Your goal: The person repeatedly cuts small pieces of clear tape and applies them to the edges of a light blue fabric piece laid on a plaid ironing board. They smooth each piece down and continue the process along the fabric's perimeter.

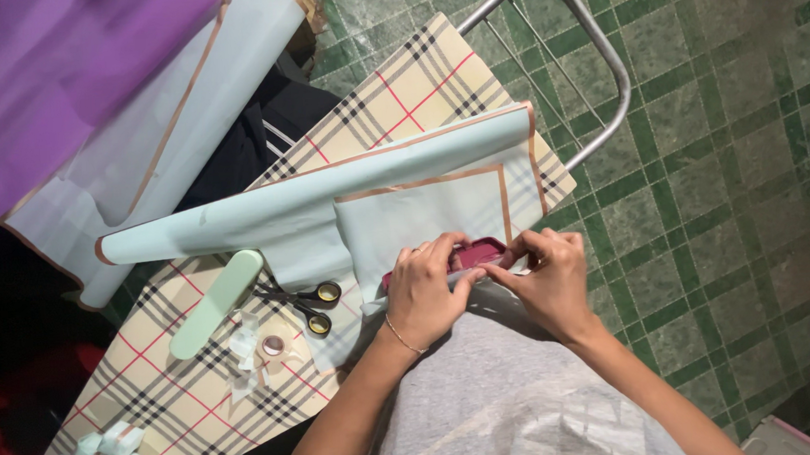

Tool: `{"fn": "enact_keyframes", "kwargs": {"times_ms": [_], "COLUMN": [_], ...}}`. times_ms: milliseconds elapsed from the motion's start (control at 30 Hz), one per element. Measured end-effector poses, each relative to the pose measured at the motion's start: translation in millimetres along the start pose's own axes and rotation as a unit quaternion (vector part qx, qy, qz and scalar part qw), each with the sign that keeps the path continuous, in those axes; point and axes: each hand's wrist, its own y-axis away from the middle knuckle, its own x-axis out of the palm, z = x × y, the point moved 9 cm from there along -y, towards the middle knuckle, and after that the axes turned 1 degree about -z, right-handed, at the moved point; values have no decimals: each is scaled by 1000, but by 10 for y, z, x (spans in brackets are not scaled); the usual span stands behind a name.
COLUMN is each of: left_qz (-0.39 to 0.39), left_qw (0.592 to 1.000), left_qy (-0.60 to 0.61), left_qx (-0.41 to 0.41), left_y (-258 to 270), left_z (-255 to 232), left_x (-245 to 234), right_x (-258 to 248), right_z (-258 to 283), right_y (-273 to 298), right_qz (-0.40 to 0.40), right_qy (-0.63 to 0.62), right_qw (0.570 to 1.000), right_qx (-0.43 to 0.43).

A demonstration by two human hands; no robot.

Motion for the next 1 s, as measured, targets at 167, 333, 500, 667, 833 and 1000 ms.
{"fn": "enact_keyframes", "kwargs": {"times_ms": [167,333,500,667,833,1000], "left_qz": [-8,-13,-14,-22,-19,-19], "left_qw": [1000,1000,1000,999,999,998], "left_qy": [-6,-3,-9,-7,-17,-21], "left_qx": [12,20,26,33,47,52], "left_y": [4,-8,-6,-15,-27,-28], "left_z": [39,57,43,26,16,12], "left_x": [34,46,49,23,12,12], "right_x": [-27,76,158,14,-88,-89], "right_z": [-23,-297,-470,-191,18,-60], "right_y": [19,-38,-91,-135,-98,-33], "right_qz": [2,59,136,76,-2,-31], "right_qy": [6,-51,-15,53,97,81], "right_qw": [1000,993,985,995,991,992], "right_qx": [11,85,105,-22,-93,-87]}}
